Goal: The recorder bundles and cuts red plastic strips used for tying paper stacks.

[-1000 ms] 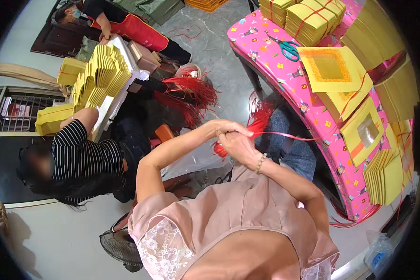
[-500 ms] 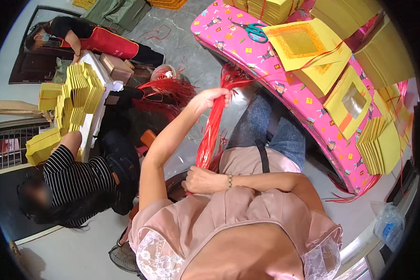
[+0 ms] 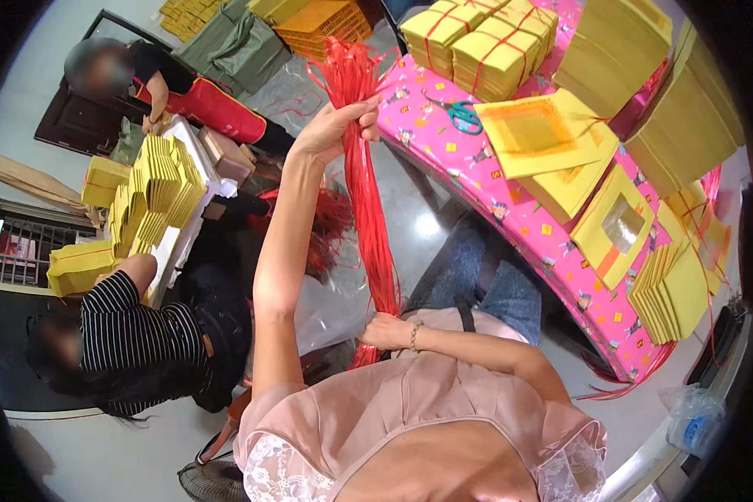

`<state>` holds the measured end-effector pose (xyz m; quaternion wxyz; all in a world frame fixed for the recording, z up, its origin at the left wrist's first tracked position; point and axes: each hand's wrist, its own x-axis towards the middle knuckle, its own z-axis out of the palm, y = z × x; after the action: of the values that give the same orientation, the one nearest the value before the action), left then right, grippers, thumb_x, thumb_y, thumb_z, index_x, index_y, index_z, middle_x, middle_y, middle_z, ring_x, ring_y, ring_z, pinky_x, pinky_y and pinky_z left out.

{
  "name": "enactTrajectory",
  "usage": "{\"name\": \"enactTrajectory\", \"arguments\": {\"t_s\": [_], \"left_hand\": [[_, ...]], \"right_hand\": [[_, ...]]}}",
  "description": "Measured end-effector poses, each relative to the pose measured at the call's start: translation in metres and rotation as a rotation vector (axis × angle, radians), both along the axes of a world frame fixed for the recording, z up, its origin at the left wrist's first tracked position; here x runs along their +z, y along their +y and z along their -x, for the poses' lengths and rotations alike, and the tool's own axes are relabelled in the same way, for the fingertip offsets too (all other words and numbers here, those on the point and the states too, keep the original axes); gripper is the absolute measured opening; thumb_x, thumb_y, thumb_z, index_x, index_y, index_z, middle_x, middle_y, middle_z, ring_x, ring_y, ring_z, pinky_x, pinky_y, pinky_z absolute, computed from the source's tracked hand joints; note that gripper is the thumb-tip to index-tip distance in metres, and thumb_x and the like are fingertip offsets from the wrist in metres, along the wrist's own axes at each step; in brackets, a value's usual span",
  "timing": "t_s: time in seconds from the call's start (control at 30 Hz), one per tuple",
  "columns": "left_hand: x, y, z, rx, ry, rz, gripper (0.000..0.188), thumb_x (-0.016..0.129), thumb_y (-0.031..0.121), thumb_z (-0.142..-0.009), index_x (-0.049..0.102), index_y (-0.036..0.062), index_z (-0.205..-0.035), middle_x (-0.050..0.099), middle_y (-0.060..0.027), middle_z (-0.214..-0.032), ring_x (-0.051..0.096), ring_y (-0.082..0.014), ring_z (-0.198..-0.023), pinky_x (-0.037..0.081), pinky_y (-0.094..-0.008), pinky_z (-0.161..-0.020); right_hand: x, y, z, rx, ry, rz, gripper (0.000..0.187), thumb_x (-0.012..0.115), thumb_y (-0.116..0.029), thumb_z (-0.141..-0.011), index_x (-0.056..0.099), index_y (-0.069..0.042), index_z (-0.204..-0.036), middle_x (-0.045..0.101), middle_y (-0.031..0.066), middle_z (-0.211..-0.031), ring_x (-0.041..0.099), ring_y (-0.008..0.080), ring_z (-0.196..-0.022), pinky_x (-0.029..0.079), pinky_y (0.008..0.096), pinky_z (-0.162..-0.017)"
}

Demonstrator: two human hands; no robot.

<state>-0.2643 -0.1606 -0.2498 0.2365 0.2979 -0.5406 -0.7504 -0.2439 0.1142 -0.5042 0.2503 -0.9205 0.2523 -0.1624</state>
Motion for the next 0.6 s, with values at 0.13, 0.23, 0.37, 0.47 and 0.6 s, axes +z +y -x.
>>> {"name": "enactTrajectory", "arguments": {"t_s": [0.13,0.23,0.37,0.47,0.6], "left_hand": [[0.036,0.007,0.027,-0.063,-0.003,0.118,0.017,0.058,0.020,-0.091,0.053,0.0058,-0.098,0.046,0.0042,-0.065,0.048,-0.0077,-0.054,0.042,-0.0267,-0.057],[0.052,0.016,0.043,-0.066,-0.042,0.183,0.017,0.057,0.021,-0.091,0.052,0.0060,-0.098,0.046,0.0039,-0.065,0.047,-0.0075,-0.053,0.042,-0.0270,-0.054],[0.054,0.034,0.058,-0.143,0.040,0.046,0.016,0.052,0.025,-0.094,0.049,0.0098,-0.091,0.032,0.0079,-0.057,0.030,-0.0032,-0.043,0.026,-0.0210,-0.041],[0.047,0.045,0.062,-0.035,-0.008,0.083,0.017,0.050,0.027,-0.095,0.047,0.0112,-0.088,0.028,0.0089,-0.056,0.025,-0.0021,-0.042,0.019,-0.0202,-0.039],[0.039,0.050,0.057,-0.007,-0.018,0.141,0.016,0.049,0.026,-0.096,0.048,0.0105,-0.090,0.028,0.0090,-0.057,0.025,-0.0021,-0.043,0.018,-0.0205,-0.040]], "right_hand": [[-0.025,-0.016,0.010,-0.119,-0.126,0.277,0.011,0.057,-0.017,-0.071,0.054,-0.007,-0.068,0.056,0.0076,-0.056,0.060,0.0244,-0.056,0.045,0.0377,-0.058],[-0.039,-0.021,0.019,-0.167,-0.160,0.391,0.010,0.057,-0.017,-0.069,0.054,-0.008,-0.067,0.055,0.0046,-0.055,0.058,0.0227,-0.055,0.043,0.0360,-0.057],[-0.031,-0.010,0.034,-0.203,0.026,0.357,0.009,0.056,-0.017,-0.071,0.057,-0.009,-0.069,0.057,0.0045,-0.063,0.059,0.0201,-0.068,0.044,0.0356,-0.068],[0.012,-0.001,0.053,-0.228,0.068,0.351,0.011,0.055,-0.017,-0.074,0.059,-0.007,-0.075,0.060,0.0087,-0.079,0.058,0.0224,-0.085,0.044,0.0379,-0.075],[0.105,-0.026,0.100,-0.208,-0.238,0.257,0.010,0.055,-0.012,-0.074,0.055,-0.006,-0.082,0.058,0.0101,-0.087,0.056,0.0274,-0.084,0.045,0.0402,-0.075]]}}
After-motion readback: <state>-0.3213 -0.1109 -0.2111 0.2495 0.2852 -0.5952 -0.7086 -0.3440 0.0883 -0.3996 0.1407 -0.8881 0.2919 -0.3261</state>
